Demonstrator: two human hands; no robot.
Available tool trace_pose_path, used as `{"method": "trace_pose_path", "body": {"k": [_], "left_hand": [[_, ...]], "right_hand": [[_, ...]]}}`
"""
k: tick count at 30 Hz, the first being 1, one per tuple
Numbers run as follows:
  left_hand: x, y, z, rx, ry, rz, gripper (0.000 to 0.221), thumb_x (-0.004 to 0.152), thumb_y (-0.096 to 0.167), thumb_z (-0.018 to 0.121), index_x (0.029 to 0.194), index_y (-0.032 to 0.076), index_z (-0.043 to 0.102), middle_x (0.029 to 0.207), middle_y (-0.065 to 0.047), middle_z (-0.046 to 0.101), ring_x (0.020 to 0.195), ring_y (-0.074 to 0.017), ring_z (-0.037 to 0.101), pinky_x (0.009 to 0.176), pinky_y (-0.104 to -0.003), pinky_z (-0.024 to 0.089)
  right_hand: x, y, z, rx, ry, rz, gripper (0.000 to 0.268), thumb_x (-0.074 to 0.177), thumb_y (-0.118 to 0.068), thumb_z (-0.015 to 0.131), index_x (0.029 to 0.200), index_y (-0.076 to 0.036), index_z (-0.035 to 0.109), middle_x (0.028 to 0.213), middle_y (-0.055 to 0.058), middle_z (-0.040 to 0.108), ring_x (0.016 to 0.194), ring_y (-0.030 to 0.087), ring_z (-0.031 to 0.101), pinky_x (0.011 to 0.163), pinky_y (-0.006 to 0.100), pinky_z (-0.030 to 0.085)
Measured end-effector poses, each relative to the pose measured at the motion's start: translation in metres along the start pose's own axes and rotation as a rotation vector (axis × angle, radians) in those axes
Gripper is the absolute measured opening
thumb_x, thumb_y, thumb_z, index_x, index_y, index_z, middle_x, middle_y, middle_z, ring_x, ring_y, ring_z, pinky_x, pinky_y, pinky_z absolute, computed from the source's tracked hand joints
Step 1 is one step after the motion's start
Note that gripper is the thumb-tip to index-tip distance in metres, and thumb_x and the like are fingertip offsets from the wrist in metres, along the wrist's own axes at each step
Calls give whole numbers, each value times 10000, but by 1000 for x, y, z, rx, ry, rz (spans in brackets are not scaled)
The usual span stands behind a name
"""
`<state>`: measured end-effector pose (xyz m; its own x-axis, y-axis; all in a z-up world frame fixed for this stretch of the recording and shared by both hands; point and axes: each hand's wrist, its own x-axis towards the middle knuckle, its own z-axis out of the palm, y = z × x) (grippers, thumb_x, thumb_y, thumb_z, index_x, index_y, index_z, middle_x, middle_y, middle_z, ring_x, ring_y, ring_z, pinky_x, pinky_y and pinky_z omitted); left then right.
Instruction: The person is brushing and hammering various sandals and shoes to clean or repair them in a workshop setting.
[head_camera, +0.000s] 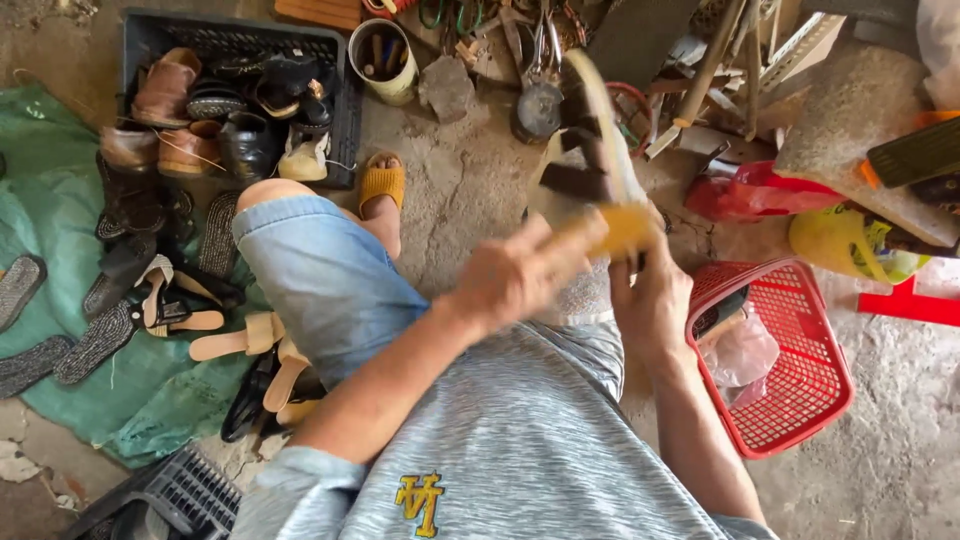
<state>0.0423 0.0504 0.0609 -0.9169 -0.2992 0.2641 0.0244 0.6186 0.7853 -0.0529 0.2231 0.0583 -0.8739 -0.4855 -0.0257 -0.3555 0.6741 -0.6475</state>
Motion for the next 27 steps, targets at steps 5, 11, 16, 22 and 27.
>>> {"method": "trace_pose_path", "body": {"k": [5, 11, 16, 22, 27], "left_hand": [[-1, -25, 13, 211, 122, -6, 398, 1043, 504, 569, 1392, 323, 630, 927, -28, 637, 448, -236, 624, 354, -353, 526], [-2, -32, 8, 264, 89, -26, 489, 1083, 512, 500, 1556, 408, 431, 837, -24, 550, 483, -255, 648, 409, -371, 576], [-1, -15, 2, 253, 2, 142, 369, 1039, 439, 587, 1383, 313, 632, 839, -51, 557, 434, -291, 620, 398, -429, 539], [-10, -8, 16, 183, -195, 154, 444, 1113, 552, 308, 1525, 488, 459, 885, -56, 604, 386, -125, 543, 399, -284, 575], [22, -9, -13, 254, -101, 34, 464, 1069, 506, 506, 1518, 394, 478, 884, -73, 596, 567, -320, 707, 510, -463, 617]], "right_hand": [[-6, 31, 21, -28, 139, -210, 412, 909, -107, 723, 1312, -77, 646, 930, 257, 740, 794, 462, 714, 651, 525, 546], [-8, 54, 42, 169, 159, -81, 215, 923, -243, 832, 1079, -161, 709, 798, 78, 690, 683, 296, 664, 647, 428, 516], [-12, 83, 53, 254, 190, -101, 133, 877, -64, 751, 987, -131, 718, 729, 54, 665, 705, 174, 661, 694, 366, 528], [-15, 82, 52, 269, 211, -162, 70, 816, -39, 716, 790, -31, 652, 669, 127, 675, 649, 323, 661, 652, 402, 528], [-20, 44, 30, 283, 198, -76, 199, 929, -89, 787, 1124, -85, 748, 891, 124, 747, 813, 196, 702, 705, 407, 540]]}}
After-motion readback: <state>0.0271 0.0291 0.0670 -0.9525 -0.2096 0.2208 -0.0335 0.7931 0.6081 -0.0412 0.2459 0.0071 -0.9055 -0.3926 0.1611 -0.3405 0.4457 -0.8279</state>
